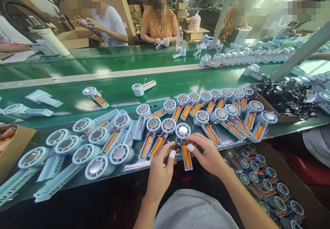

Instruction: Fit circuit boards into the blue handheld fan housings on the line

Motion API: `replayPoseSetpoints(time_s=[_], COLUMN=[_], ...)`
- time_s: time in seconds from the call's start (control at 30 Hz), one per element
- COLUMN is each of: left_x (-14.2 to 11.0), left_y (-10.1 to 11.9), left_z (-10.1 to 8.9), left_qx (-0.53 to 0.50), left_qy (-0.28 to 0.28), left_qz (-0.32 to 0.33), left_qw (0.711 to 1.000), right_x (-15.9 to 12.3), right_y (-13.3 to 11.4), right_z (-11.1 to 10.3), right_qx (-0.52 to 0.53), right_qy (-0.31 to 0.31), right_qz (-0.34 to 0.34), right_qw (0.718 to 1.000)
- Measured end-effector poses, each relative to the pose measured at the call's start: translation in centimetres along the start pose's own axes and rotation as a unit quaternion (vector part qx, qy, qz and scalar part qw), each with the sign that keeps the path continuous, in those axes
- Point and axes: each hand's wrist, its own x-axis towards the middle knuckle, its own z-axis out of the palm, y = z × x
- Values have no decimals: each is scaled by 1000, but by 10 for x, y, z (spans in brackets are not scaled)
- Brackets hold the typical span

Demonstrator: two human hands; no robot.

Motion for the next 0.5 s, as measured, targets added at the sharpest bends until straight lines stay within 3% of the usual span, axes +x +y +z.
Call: replayPoseSetpoints(time_s=[0.13,0.3,0.5], left_x=[-3,-3,-3], left_y=[0,1,6], left_z=[-2,-2,2], left_qx=[38,129,263], left_qy=[-8,-22,-75], left_qz=[-25,7,57], left_qw=[999,991,960], right_x=[-11,-15,-8], right_y=[-5,1,13], right_z=[-10,-10,-4], right_qx=[-33,-68,-22], right_qy=[-36,-65,49], right_qz=[-1,-5,-23], right_qw=[999,996,998])
